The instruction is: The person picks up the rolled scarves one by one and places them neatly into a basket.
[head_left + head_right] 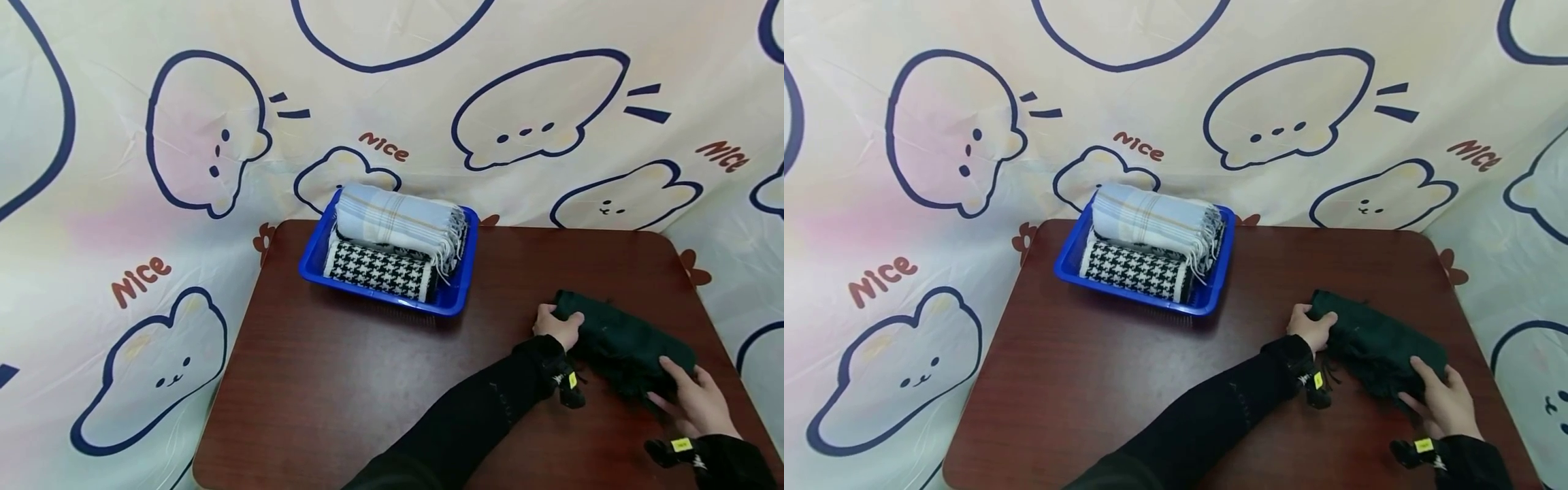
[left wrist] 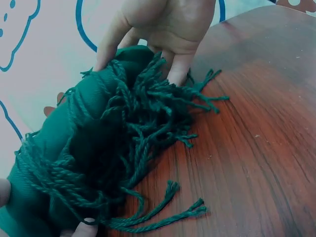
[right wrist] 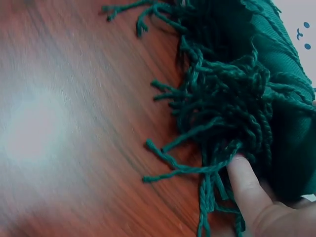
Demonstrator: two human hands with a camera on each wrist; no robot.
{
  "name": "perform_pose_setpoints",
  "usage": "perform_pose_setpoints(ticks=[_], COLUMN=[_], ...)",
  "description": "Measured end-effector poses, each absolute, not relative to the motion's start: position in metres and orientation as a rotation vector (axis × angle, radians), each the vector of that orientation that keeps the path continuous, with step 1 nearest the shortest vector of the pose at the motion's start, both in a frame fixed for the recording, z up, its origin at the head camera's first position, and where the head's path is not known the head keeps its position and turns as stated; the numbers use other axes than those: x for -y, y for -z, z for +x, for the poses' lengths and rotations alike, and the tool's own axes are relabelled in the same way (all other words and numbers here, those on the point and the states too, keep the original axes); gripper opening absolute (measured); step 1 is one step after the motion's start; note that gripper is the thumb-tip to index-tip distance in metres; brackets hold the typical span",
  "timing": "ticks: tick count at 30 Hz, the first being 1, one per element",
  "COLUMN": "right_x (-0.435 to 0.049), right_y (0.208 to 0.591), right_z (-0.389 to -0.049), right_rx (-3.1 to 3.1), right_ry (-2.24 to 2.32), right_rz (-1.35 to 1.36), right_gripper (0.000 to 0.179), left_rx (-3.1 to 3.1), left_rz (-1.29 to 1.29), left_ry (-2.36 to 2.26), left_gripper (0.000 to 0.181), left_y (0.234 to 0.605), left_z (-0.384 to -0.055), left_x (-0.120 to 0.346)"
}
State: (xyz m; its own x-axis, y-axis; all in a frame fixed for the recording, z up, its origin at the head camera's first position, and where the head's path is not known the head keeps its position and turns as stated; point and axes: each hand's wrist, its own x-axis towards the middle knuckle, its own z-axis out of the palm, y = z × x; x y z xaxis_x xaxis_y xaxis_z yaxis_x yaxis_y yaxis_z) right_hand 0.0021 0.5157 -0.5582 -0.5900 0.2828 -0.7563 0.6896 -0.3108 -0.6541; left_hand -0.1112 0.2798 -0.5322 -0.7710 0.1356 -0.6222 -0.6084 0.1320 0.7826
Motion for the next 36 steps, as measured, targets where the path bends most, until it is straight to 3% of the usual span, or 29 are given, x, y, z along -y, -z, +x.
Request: perform_pose_setpoints(ticks=[8, 15, 22, 36], right_x=[-0.502, -0.486, -0.469, -0.444], right_y=[0.559, 0.56, 0.562, 0.549], right_z=[-0.001, -0.006, -0.008, -0.02], right_rx=[-1.474, -1.185, -1.035, -0.848], right_ry=[2.171, 2.376, 2.528, 2.665], right_rz=[1.202, 1.306, 1.211, 1.036], right_gripper=[0.118, 0.106, 0.101, 0.096], left_rx=[-1.708, -1.602, -1.546, -1.432], left_rz=[-0.536, -0.645, -0.684, -0.641], left_ry=[-1.883, -1.999, -2.114, -2.28], left_gripper=[0.036, 0.035, 0.033, 0.033], left_y=[0.536, 0.534, 0.547, 0.514], left_z=[-0.113, -0.113, -0.117, -0.116], left_x=[-0.275, -0.269, -0.265, -0.229])
